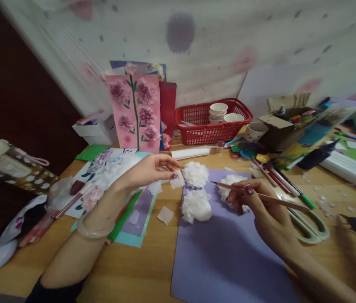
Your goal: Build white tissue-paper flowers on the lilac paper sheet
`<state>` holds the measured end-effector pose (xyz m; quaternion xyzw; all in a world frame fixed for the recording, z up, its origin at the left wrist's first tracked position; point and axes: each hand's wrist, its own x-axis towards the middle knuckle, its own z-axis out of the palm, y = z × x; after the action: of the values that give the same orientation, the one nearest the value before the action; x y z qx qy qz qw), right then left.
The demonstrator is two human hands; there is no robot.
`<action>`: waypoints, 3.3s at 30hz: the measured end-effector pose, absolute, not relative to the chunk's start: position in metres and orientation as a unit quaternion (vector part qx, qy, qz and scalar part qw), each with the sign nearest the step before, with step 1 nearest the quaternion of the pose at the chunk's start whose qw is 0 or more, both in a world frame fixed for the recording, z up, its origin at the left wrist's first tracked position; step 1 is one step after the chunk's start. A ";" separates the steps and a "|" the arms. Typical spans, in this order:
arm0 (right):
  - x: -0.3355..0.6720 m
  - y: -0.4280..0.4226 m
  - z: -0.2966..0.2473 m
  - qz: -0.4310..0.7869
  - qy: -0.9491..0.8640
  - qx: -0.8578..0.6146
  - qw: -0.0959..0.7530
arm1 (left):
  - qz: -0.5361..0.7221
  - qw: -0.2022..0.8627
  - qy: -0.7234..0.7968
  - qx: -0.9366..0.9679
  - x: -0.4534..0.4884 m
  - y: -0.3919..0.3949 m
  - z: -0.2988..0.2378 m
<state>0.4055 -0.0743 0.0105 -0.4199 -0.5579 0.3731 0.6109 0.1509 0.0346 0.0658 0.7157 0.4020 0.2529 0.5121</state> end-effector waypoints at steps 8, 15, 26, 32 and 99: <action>0.408 -0.076 0.004 0.543 -0.518 -0.364 0.551 | 0.269 0.597 0.323 0.683 0.193 -0.003 0.051; 0.410 -0.079 0.002 0.584 -0.484 -0.339 0.557 | 0.244 0.596 0.353 0.679 0.195 -0.008 0.047; 0.410 -0.080 0.001 0.586 -0.492 -0.341 0.546 | 0.255 0.608 0.350 0.666 0.197 -0.011 0.044; 0.410 -0.076 0.002 0.551 -0.460 -0.386 0.580 | 0.260 0.624 0.322 0.663 0.194 -0.007 0.045; 0.405 -0.081 0.002 0.508 -0.481 -0.415 0.582 | 0.286 0.611 0.410 0.614 0.215 -0.034 0.046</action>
<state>0.4047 -0.0814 0.0023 -0.4151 -0.4810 0.5080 0.5816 0.2148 -0.0345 0.0461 0.6137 0.4099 0.2862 0.6111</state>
